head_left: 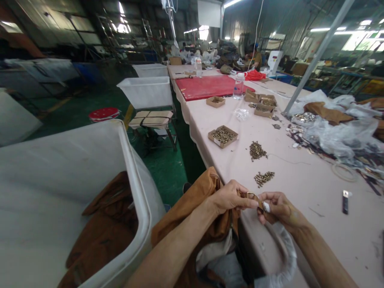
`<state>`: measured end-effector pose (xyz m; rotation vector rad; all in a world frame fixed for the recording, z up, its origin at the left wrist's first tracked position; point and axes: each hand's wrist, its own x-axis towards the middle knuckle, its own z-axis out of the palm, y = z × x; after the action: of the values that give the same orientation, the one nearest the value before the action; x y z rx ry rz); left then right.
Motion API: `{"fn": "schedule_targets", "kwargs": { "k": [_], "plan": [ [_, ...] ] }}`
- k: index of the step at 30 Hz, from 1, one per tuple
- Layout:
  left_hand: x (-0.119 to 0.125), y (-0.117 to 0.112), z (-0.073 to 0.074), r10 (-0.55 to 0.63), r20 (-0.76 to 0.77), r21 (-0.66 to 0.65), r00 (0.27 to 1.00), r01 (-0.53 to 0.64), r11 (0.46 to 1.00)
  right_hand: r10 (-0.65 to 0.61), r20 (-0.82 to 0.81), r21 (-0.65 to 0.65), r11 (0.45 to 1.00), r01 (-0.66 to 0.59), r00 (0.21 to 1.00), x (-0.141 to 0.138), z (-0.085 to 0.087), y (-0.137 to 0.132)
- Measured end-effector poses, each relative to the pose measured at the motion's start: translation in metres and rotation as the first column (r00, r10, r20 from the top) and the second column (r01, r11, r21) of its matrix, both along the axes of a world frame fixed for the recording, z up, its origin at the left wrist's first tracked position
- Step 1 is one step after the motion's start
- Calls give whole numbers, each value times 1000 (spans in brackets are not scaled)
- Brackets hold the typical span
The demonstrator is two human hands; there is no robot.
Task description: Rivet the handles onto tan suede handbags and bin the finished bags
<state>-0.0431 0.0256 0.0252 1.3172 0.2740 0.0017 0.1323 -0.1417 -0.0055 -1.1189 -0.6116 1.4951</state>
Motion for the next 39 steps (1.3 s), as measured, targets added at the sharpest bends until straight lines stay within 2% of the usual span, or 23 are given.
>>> {"fn": "schedule_targets", "kwargs": {
  "k": [3,6,8,9,10,11,12,14,17,20,25,29,33,36,39],
  "plan": [
    [3,-7,-9,86,-48,-44,995,-88,995,30,-41,-5,1000,-31,999,0,-14,3],
    [8,-9,-20,148,-110,-121,983,-161,979,11,0,-20,1000,-11,1000,10,-22,5],
    [11,-8,-28,185,-159,-148,970,-209,967,0,103,-33,999,4,995,25,-24,8],
    [13,-8,-31,200,-177,-150,964,-228,962,-16,220,-24,999,22,975,35,-23,11],
    [15,-8,-33,213,-189,-148,959,-242,959,-44,372,-2,999,48,927,46,-23,16],
    [17,-9,-35,220,-194,-146,956,-250,957,-82,528,32,996,77,845,59,-22,23],
    [19,-9,-36,224,-194,-144,955,-254,956,-131,662,73,991,111,738,71,-21,33],
    [21,-10,-37,236,-186,-144,954,-264,954,-214,819,147,975,166,532,93,-22,57],
    [22,-12,-36,263,-187,-148,947,-292,945,-249,902,196,964,178,354,114,-31,99],
    [21,-12,-35,310,-205,-147,928,-343,928,-227,950,211,973,96,214,120,-41,133],
    [21,-10,-40,341,-230,-143,912,-378,915,-137,990,138,988,-76,13,121,-43,157],
    [24,-13,-40,343,-236,-141,909,-382,913,-77,991,62,990,-126,-113,117,-38,162],
    [28,-18,-38,370,-231,-89,900,-398,913,-63,984,52,996,-71,-164,106,-23,157],
    [29,-20,-39,379,-253,27,890,-385,923,-101,983,98,995,-31,-153,85,6,132],
    [30,-21,-43,381,-266,120,885,-362,925,-186,977,182,982,-49,-101,43,37,82]
  ]
}}
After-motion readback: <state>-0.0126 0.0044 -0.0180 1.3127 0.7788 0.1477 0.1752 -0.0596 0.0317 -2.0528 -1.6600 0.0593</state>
